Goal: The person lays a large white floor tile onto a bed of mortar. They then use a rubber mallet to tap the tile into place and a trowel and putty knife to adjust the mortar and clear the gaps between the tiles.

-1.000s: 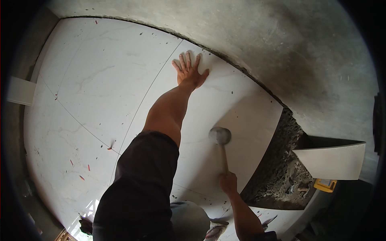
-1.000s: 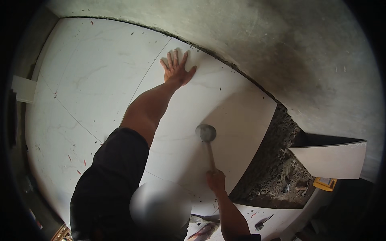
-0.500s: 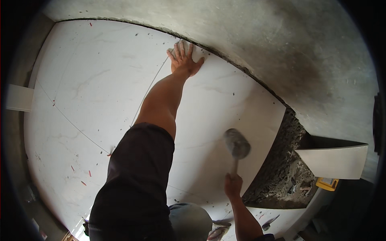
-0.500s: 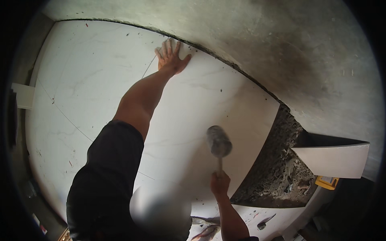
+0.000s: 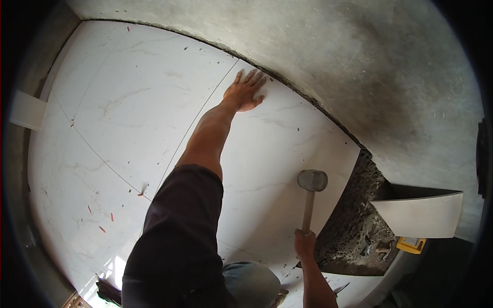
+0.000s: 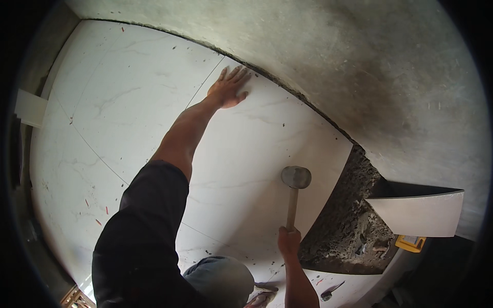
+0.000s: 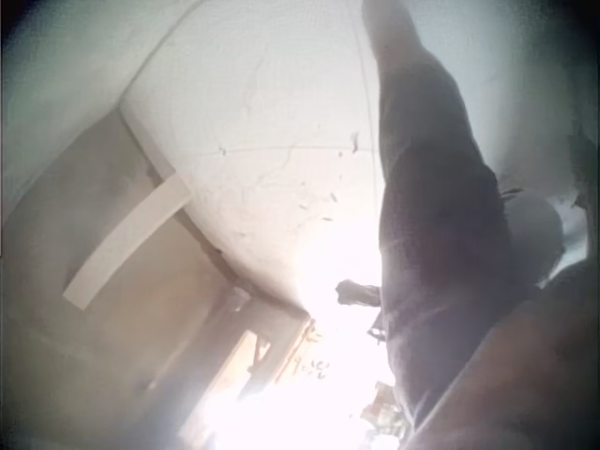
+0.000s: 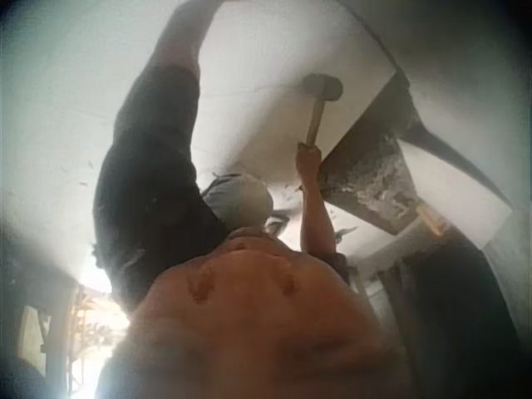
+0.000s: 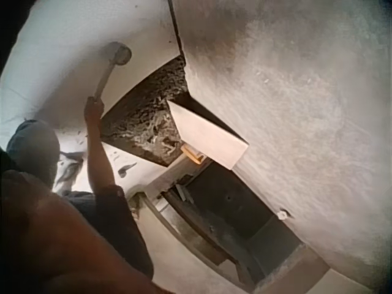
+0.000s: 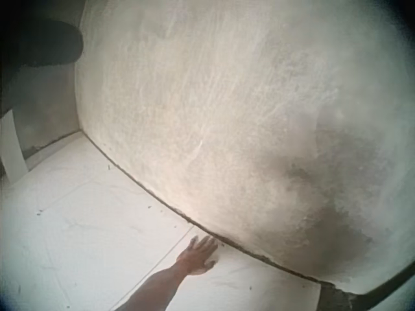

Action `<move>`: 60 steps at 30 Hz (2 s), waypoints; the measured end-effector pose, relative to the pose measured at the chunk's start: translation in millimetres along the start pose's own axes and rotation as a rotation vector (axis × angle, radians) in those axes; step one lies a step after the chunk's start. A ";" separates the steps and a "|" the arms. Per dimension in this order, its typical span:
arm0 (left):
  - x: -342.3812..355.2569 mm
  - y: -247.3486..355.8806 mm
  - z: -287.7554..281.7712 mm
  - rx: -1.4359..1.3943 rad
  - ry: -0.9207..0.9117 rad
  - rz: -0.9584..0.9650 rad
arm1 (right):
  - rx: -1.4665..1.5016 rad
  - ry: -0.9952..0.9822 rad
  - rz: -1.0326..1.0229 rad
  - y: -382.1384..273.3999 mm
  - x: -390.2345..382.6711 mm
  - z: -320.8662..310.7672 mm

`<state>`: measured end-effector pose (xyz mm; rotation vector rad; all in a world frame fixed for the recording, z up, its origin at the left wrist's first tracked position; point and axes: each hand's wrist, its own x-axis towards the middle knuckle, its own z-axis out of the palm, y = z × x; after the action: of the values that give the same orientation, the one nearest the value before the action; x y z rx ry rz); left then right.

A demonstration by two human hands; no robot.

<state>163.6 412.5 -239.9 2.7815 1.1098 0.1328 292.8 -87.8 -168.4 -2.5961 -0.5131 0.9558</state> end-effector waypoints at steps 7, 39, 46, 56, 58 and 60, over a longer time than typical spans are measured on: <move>-113.5 54.4 -2.9 0.000 -0.051 -0.020 | 0.253 -0.130 0.242 3.7 -12.7 10.9; -606.5 229.9 -63.2 -1.448 -0.613 -0.620 | -0.671 -0.463 -0.087 102.4 -215.7 -5.6; -546.1 136.9 -43.2 -0.597 0.270 -0.395 | -0.794 -0.683 -0.247 88.7 -200.9 -17.8; -453.9 62.5 -37.7 -0.093 -0.220 -0.825 | -0.890 -0.915 -0.450 46.0 -175.0 -28.0; -446.7 45.4 -35.1 -0.040 -0.198 -0.751 | -0.937 -0.938 -0.515 27.1 -158.0 -31.5; -436.2 37.6 -37.4 -0.045 -0.215 -0.756 | -0.972 -0.925 -0.547 7.5 -135.8 -37.4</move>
<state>-131.6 88.4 -209.3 2.0834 1.9433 -0.2152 222.9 -160.3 -69.6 -2.1818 -2.2328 1.9825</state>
